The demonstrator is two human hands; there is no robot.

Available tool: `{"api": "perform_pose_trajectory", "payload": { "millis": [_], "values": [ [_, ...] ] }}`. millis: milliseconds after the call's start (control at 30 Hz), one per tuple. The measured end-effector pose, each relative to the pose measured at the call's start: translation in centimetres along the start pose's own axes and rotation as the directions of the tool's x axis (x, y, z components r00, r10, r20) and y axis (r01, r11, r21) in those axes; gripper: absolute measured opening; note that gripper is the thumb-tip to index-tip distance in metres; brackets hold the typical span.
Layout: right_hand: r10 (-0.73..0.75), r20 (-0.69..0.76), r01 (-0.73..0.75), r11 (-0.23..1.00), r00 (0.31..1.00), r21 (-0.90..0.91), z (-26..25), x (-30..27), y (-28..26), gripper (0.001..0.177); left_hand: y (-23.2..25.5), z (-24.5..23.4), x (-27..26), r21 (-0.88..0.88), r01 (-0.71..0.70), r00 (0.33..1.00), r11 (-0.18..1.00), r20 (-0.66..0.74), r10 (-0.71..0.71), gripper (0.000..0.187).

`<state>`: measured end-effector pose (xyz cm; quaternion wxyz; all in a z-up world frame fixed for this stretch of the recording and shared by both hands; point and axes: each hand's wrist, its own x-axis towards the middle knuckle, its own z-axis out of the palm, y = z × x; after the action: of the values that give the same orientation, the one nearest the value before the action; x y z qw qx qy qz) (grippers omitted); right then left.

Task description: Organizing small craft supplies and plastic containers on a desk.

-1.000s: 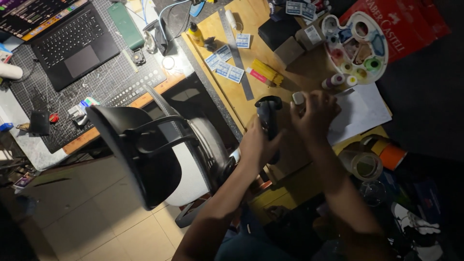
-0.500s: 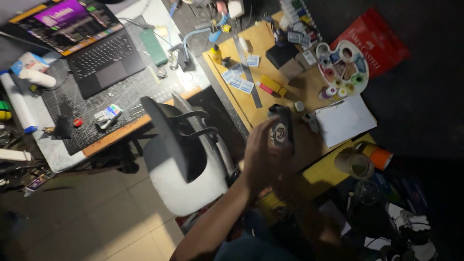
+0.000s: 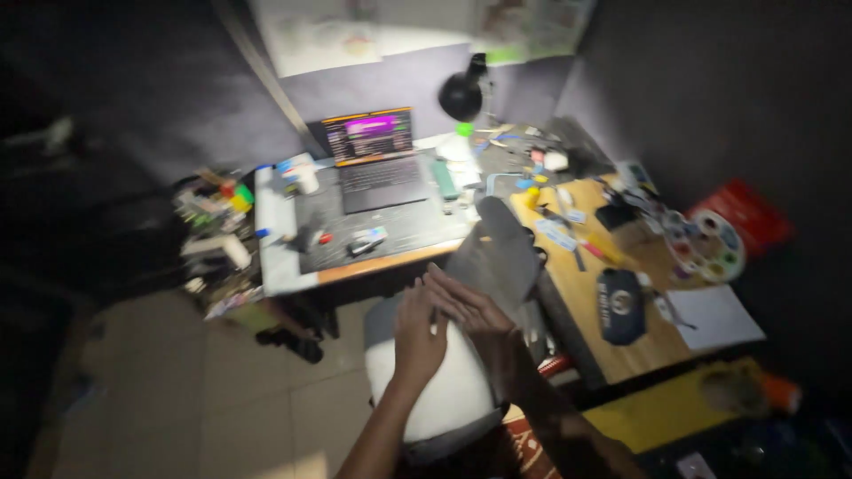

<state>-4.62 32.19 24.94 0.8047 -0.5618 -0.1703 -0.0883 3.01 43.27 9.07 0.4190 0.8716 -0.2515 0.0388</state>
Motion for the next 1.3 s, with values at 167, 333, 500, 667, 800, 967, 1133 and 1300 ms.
{"api": "perform_pose_trajectory", "payload": {
  "millis": [167, 333, 500, 667, 800, 967, 1133, 1300],
  "values": [
    [0.02, 0.174, 0.092, 0.788, 0.985, -0.609, 11.0, 2.3, 7.6, 0.07, -2.9, -13.3, -3.9, -0.93, 0.368, 0.908, 0.011, 0.357, -0.221, 0.072],
    [-0.059, 0.407, 0.379, 0.506, 0.911, -0.775, 15.7, 0.5, 17.1, 0.062, 0.0, -25.9, -8.1, -0.973, 0.226, 0.878, -0.052, 0.226, -0.422, 0.069],
    [0.513, 0.111, -0.359, 0.724, 0.851, -0.589, 17.6, -0.9, 23.3, 0.072, 3.6, -36.0, -11.2, -0.595, -0.34, 0.921, 0.728, -0.369, 0.129, 0.076],
    [0.54, 0.303, -0.56, 0.828, 0.785, -0.023, 22.5, 0.4, 20.3, 0.087, -3.1, -29.2, -12.7, -0.07, -0.34, 0.907, 0.938, -0.287, 0.307, 0.073],
    [0.218, 0.573, -0.611, 0.347, 0.79, 0.711, 22.4, 2.6, 20.9, 0.098, -10.0, -25.5, -14.1, 0.102, -0.229, 0.968, 0.968, -0.085, 0.238, 0.077],
    [0.566, 0.204, -0.58, 0.636, 0.799, 0.508, 22.6, 5.4, 14.5, 0.1, -18.6, -23.5, -13.9, -0.028, 0.235, 0.963, 0.972, -0.132, -0.237, 0.076],
    [0.312, 0.185, -0.343, 0.924, 0.932, 0.168, 21.2, 6.9, 11.8, 0.096, -17.0, -19.0, -10.8, -0.621, 0.34, 0.893, 0.706, -0.022, -0.45, 0.079],
    [0.051, 0.411, 0.254, 0.715, 0.91, -0.651, 18.3, 6.3, 16.7, 0.081, -10.1, -18.6, -5.5, -0.863, 0.266, 0.956, -0.43, 0.295, 0.0, 0.096]
  ]
}}
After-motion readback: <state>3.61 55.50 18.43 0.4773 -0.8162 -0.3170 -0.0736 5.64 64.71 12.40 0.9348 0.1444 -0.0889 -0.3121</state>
